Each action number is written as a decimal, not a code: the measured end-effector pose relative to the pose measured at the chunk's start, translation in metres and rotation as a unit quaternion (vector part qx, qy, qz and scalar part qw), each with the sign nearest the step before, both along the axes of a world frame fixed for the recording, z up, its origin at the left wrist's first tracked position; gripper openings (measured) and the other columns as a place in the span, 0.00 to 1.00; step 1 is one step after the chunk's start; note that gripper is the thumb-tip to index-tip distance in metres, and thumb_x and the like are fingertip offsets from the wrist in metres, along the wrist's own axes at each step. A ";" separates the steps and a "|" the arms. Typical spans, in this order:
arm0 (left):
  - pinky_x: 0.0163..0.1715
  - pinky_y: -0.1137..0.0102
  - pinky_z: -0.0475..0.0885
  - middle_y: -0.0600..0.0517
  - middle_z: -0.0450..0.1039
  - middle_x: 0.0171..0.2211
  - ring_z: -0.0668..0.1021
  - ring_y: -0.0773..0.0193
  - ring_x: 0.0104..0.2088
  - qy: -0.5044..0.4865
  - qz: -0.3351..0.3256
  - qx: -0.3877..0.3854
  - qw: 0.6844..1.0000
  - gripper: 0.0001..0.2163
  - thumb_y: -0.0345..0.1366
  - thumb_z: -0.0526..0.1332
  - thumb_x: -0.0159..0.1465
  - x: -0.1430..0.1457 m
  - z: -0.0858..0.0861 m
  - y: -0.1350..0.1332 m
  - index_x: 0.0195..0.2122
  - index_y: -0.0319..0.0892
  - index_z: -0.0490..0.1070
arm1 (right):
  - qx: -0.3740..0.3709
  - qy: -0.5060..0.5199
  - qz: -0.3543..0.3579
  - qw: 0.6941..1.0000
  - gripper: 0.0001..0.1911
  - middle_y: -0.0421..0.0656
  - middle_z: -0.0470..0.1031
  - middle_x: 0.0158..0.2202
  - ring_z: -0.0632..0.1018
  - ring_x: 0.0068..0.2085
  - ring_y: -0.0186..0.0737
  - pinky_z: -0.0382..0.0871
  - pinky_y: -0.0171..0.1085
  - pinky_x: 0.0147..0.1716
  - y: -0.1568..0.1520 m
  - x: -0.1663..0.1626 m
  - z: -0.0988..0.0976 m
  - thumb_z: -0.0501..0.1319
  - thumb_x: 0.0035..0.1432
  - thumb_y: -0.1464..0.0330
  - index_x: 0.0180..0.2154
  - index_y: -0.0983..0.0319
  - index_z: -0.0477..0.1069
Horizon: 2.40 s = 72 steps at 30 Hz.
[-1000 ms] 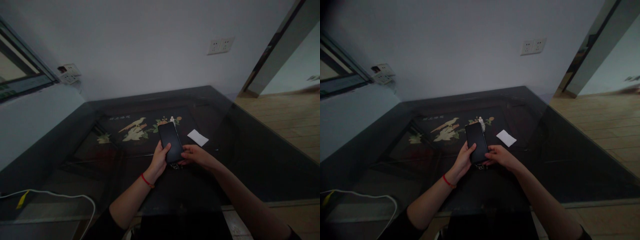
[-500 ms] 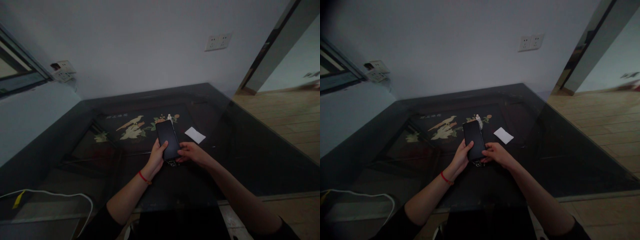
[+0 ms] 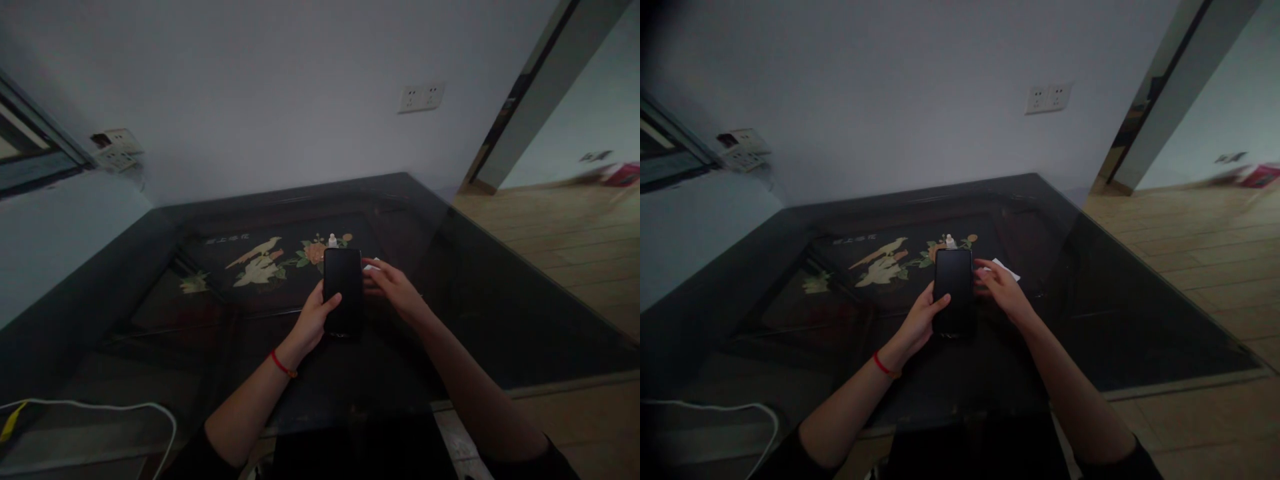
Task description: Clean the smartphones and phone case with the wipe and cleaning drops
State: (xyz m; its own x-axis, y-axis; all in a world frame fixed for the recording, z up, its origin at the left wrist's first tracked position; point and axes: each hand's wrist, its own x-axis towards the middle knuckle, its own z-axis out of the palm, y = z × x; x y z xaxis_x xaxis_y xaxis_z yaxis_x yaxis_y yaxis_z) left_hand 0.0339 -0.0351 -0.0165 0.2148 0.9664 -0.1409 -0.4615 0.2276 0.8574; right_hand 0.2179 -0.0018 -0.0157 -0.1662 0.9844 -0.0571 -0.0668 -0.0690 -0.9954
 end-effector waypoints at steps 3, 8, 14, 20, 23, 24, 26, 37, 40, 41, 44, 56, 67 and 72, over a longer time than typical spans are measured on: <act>0.54 0.62 0.66 0.45 0.75 0.49 0.75 0.55 0.50 0.005 -0.043 0.013 0.999 0.26 0.35 0.70 0.52 0.004 0.001 -0.005 0.53 0.42 0.69 | 0.029 0.049 -0.045 0.997 0.26 0.47 0.77 0.46 0.79 0.43 0.42 0.75 0.41 0.41 0.003 -0.001 0.005 0.60 0.55 0.51 0.52 0.59 0.69; 0.56 0.63 0.64 0.46 0.73 0.52 0.73 0.54 0.54 0.030 -0.065 0.041 0.997 0.24 0.35 0.69 0.55 0.008 -0.002 -0.009 0.53 0.43 0.69 | 0.012 0.067 -0.062 0.996 0.25 0.46 0.79 0.40 0.78 0.36 0.41 0.72 0.36 0.30 0.000 -0.005 0.007 0.63 0.51 0.50 0.43 0.61 0.73; 0.55 0.62 0.64 0.45 0.72 0.54 0.70 0.52 0.56 0.033 -0.071 0.039 0.996 0.24 0.36 0.69 0.55 0.011 -0.004 -0.010 0.53 0.43 0.69 | 0.004 0.112 -0.069 0.991 0.22 0.44 0.79 0.34 0.77 0.32 0.39 0.71 0.35 0.30 -0.002 -0.005 0.007 0.67 0.47 0.52 0.37 0.62 0.74; 0.56 0.60 0.63 0.45 0.71 0.54 0.70 0.51 0.56 0.048 -0.072 0.055 0.995 0.25 0.36 0.68 0.55 0.012 -0.008 -0.009 0.54 0.42 0.67 | 0.023 0.100 -0.112 0.988 0.21 0.44 0.78 0.31 0.76 0.30 0.38 0.69 0.35 0.29 0.001 -0.006 0.004 0.68 0.45 0.53 0.34 0.63 0.75; 0.56 0.59 0.63 0.45 0.72 0.53 0.70 0.51 0.57 0.042 -0.075 0.053 0.995 0.24 0.37 0.67 0.56 0.014 -0.010 -0.009 0.54 0.42 0.66 | 0.030 0.074 -0.113 0.990 0.20 0.43 0.78 0.32 0.76 0.31 0.38 0.69 0.35 0.28 0.002 -0.007 0.002 0.66 0.49 0.53 0.37 0.62 0.74; 0.57 0.59 0.63 0.45 0.71 0.54 0.70 0.51 0.57 0.039 -0.072 0.051 0.995 0.24 0.37 0.67 0.56 0.014 -0.010 -0.010 0.54 0.42 0.66 | 0.036 0.057 -0.108 0.992 0.20 0.43 0.78 0.33 0.76 0.32 0.39 0.69 0.35 0.28 0.002 -0.007 0.002 0.64 0.50 0.53 0.39 0.61 0.74; 0.57 0.59 0.63 0.45 0.70 0.55 0.70 0.52 0.57 0.037 -0.060 0.044 0.997 0.25 0.37 0.67 0.56 0.015 -0.012 -0.009 0.54 0.42 0.65 | 0.050 0.017 -0.086 0.995 0.21 0.42 0.77 0.33 0.76 0.31 0.39 0.70 0.36 0.28 0.003 -0.008 -0.001 0.63 0.53 0.54 0.45 0.59 0.71; 0.33 0.68 0.73 0.47 0.75 0.39 0.79 0.64 0.31 0.336 -0.136 0.110 0.925 0.27 0.49 0.56 0.63 -0.005 -0.013 0.001 0.59 0.40 0.57 | 0.056 -0.115 -0.146 0.981 0.20 0.44 0.78 0.34 0.78 0.33 0.43 0.73 0.41 0.33 0.031 -0.001 -0.017 0.57 0.56 0.56 0.46 0.61 0.68; 0.24 0.72 0.70 0.50 0.75 0.32 0.77 0.67 0.21 0.371 -0.201 0.097 0.901 0.31 0.47 0.53 0.64 -0.013 -0.006 -0.002 0.64 0.39 0.48 | 0.052 -0.147 -0.140 0.978 0.19 0.46 0.78 0.37 0.78 0.34 0.43 0.73 0.39 0.33 0.042 0.003 -0.023 0.56 0.56 0.58 0.44 0.63 0.68; 0.23 0.72 0.70 0.50 0.75 0.32 0.76 0.67 0.21 0.394 -0.212 0.102 0.888 0.31 0.46 0.54 0.64 -0.015 -0.003 -0.002 0.65 0.39 0.47 | 0.051 -0.160 -0.134 0.977 0.18 0.46 0.78 0.36 0.78 0.34 0.43 0.73 0.39 0.33 0.045 0.002 -0.025 0.56 0.56 0.59 0.44 0.63 0.69; 0.26 0.70 0.70 0.50 0.77 0.32 0.77 0.65 0.22 0.509 -0.222 0.137 0.820 0.28 0.44 0.55 0.63 -0.023 0.004 -0.002 0.62 0.40 0.56 | 0.047 -0.209 -0.114 0.970 0.15 0.46 0.78 0.34 0.78 0.33 0.42 0.72 0.38 0.32 0.050 -0.004 -0.033 0.55 0.58 0.61 0.43 0.63 0.69; 0.31 0.67 0.68 0.48 0.77 0.39 0.79 0.54 0.38 0.748 -0.182 0.180 0.612 0.17 0.46 0.62 0.58 -0.036 0.025 -0.007 0.46 0.45 0.70 | 0.038 -0.432 -0.068 0.899 0.16 0.52 0.77 0.46 0.76 0.48 0.45 0.66 0.37 0.45 0.057 -0.022 -0.031 0.51 0.64 0.66 0.48 0.66 0.70; 0.33 0.67 0.68 0.49 0.76 0.38 0.78 0.53 0.40 0.751 -0.205 0.169 0.605 0.19 0.49 0.66 0.53 -0.037 0.024 -0.005 0.41 0.45 0.67 | 0.013 -0.580 -0.029 0.814 0.19 0.60 0.77 0.43 0.78 0.46 0.54 0.67 0.44 0.43 0.045 -0.051 -0.013 0.47 0.67 0.64 0.51 0.69 0.64; 0.32 0.67 0.66 0.47 0.75 0.39 0.78 0.52 0.40 0.746 -0.203 0.180 0.609 0.20 0.48 0.66 0.53 -0.039 0.023 -0.005 0.43 0.44 0.67 | 0.021 -0.612 -0.024 0.790 0.18 0.62 0.76 0.44 0.78 0.46 0.54 0.68 0.45 0.43 0.044 -0.062 -0.008 0.47 0.67 0.64 0.51 0.69 0.63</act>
State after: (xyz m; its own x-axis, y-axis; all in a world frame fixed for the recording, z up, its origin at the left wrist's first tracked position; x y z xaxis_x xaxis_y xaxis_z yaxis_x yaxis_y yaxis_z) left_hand -0.0056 -0.0406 0.0063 0.3384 0.9021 -0.2676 0.9228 -0.2625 0.2820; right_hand 0.1563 0.0419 -0.0235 0.0259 0.9931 -0.1142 0.9461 -0.0612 -0.3180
